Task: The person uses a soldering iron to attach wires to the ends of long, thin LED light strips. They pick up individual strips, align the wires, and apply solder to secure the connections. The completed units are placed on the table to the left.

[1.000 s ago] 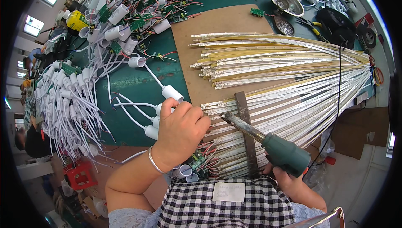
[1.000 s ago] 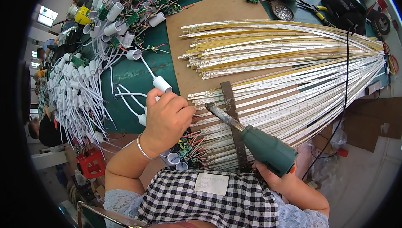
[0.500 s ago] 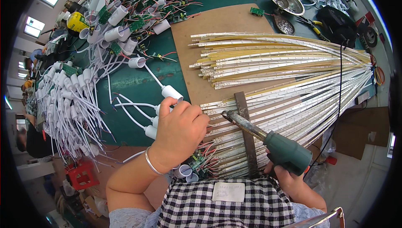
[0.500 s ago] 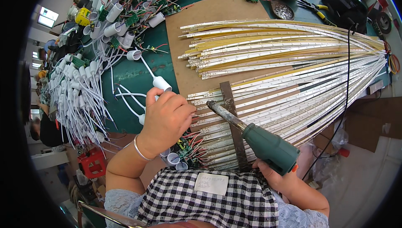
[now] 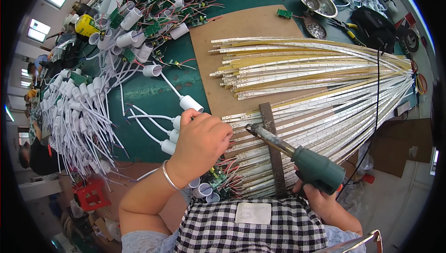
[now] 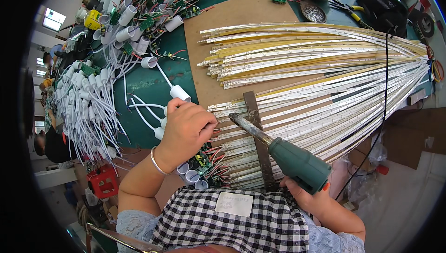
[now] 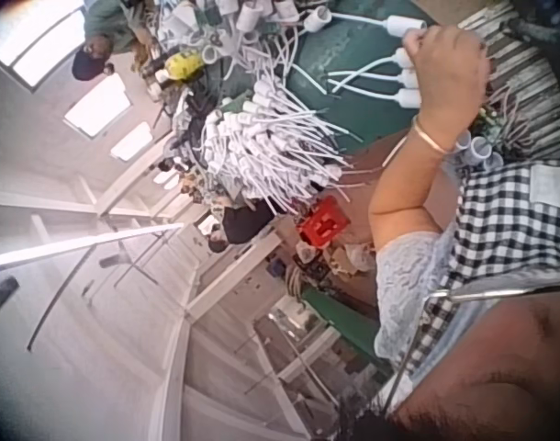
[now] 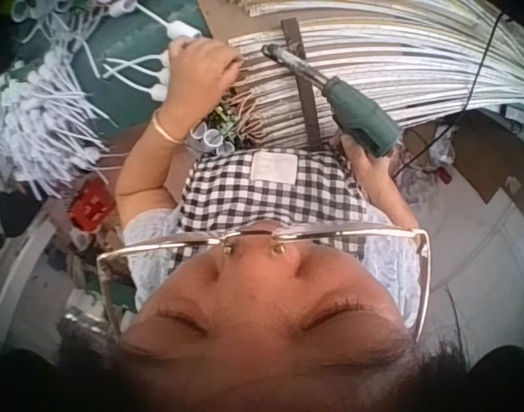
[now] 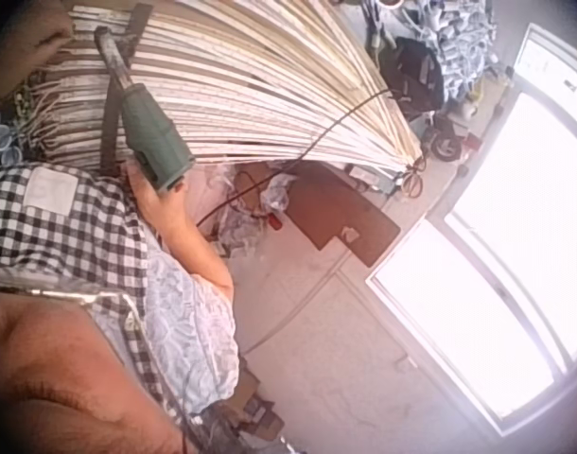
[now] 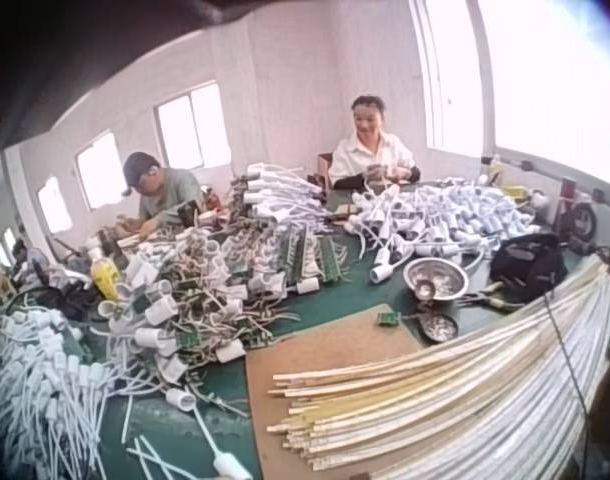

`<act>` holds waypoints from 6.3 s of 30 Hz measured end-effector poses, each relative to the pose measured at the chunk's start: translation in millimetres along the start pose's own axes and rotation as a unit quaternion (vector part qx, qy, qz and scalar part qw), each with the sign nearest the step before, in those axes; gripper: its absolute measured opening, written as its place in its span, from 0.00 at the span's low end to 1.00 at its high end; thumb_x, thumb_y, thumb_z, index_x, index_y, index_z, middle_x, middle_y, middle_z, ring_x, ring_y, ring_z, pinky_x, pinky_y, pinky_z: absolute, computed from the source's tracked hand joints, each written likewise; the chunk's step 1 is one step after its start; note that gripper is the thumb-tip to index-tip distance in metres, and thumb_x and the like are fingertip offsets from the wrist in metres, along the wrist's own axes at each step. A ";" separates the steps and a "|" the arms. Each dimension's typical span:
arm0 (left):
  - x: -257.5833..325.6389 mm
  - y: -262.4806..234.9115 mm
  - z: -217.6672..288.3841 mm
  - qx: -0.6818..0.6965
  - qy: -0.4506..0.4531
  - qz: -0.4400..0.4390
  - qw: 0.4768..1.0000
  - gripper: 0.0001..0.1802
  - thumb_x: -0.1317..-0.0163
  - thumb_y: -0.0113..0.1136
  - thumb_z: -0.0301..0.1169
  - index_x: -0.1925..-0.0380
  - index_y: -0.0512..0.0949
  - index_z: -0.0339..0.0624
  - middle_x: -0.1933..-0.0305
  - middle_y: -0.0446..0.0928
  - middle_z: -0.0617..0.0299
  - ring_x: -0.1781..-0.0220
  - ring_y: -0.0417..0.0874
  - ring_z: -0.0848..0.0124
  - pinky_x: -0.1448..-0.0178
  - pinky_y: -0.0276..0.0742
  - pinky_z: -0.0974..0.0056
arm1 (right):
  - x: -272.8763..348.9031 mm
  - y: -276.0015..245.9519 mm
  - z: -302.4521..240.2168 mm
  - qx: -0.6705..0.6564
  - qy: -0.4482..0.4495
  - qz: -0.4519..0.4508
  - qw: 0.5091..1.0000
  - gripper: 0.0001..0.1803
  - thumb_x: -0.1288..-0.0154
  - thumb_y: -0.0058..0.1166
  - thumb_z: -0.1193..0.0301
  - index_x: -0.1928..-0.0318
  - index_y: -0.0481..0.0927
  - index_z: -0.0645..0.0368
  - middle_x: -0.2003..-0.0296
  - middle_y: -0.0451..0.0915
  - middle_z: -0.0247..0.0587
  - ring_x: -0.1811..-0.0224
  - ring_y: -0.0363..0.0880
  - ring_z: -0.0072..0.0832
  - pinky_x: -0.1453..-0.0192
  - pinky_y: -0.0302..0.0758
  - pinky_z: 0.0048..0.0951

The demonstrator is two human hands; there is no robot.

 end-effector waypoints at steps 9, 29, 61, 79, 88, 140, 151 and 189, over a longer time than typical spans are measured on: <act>-2.7 1.9 3.5 -0.011 0.016 0.021 1.000 0.10 0.56 0.66 0.24 0.75 0.75 0.47 0.73 0.72 0.66 0.65 0.76 0.65 0.48 0.62 0.58 | 6.1 -2.9 17.9 0.127 0.045 0.024 0.991 0.21 0.47 0.65 0.73 0.51 0.80 0.62 0.57 0.82 0.46 0.53 0.82 0.42 0.44 0.74 0.37; -3.6 5.1 2.3 -0.007 0.014 0.012 1.000 0.09 0.55 0.64 0.25 0.75 0.74 0.46 0.72 0.71 0.64 0.64 0.74 0.64 0.47 0.61 0.58 | -12.3 14.5 -32.2 0.285 -0.104 -0.021 0.952 0.22 0.48 0.65 0.73 0.51 0.79 0.62 0.56 0.81 0.46 0.54 0.81 0.42 0.49 0.76 0.36; -3.0 0.6 6.3 -0.072 0.014 0.023 0.997 0.09 0.56 0.65 0.28 0.76 0.74 0.50 0.71 0.72 0.70 0.61 0.73 0.67 0.50 0.58 0.57 | 5.8 -7.9 -18.9 0.044 -0.046 0.086 0.994 0.09 0.39 0.57 0.78 0.57 0.80 0.66 0.73 0.82 0.40 0.70 0.85 0.29 0.65 0.79 0.29; 11.7 -24.6 -95.9 -0.009 -0.028 -0.037 0.999 0.17 0.37 0.59 0.43 0.52 0.80 0.48 0.48 0.76 0.58 0.43 0.73 0.57 0.36 0.59 0.54 | 13.6 -13.5 -6.7 -0.048 -0.062 0.096 0.992 0.31 0.33 0.56 0.60 0.37 0.66 0.66 0.46 0.76 0.49 0.70 0.81 0.30 0.69 0.77 0.26; 34.4 -31.7 -77.2 -0.051 -0.050 0.006 0.997 0.15 0.40 0.61 0.43 0.59 0.82 0.47 0.61 0.75 0.62 0.55 0.74 0.61 0.44 0.61 0.57 | 9.5 -12.5 -11.6 -0.039 -0.070 0.079 0.994 0.31 0.33 0.55 0.59 0.39 0.66 0.68 0.47 0.76 0.49 0.72 0.80 0.29 0.71 0.75 0.25; 1.3 -12.5 -8.1 -0.019 -0.026 0.034 0.999 0.05 0.52 0.70 0.29 0.74 0.82 0.49 0.73 0.77 0.70 0.63 0.75 0.68 0.48 0.60 0.57 | -6.2 -11.9 -3.8 -0.023 -0.035 0.030 0.999 0.30 0.34 0.53 0.65 0.36 0.64 0.66 0.47 0.77 0.51 0.74 0.81 0.33 0.68 0.80 0.30; -2.8 -5.6 -7.2 -0.033 -0.005 0.034 0.999 0.06 0.54 0.66 0.27 0.78 0.77 0.50 0.74 0.75 0.71 0.64 0.73 0.68 0.49 0.59 0.57 | -9.6 -5.2 -5.7 0.104 0.014 0.027 0.994 0.17 0.42 0.59 0.74 0.50 0.79 0.64 0.59 0.82 0.44 0.62 0.82 0.36 0.54 0.77 0.35; -1.4 -1.8 -6.9 -0.047 0.000 0.028 0.998 0.08 0.56 0.65 0.26 0.76 0.76 0.49 0.73 0.73 0.70 0.63 0.72 0.67 0.49 0.60 0.59 | -18.6 5.7 -1.1 0.155 0.035 0.000 0.987 0.20 0.47 0.64 0.73 0.51 0.80 0.62 0.53 0.82 0.45 0.46 0.77 0.43 0.38 0.69 0.40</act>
Point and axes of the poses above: each hand's wrist, its own x-axis away from the middle knuckle, its own y-axis out of the palm, z = x × y, the point moved 10 cm from there along -x, towards the middle knuckle
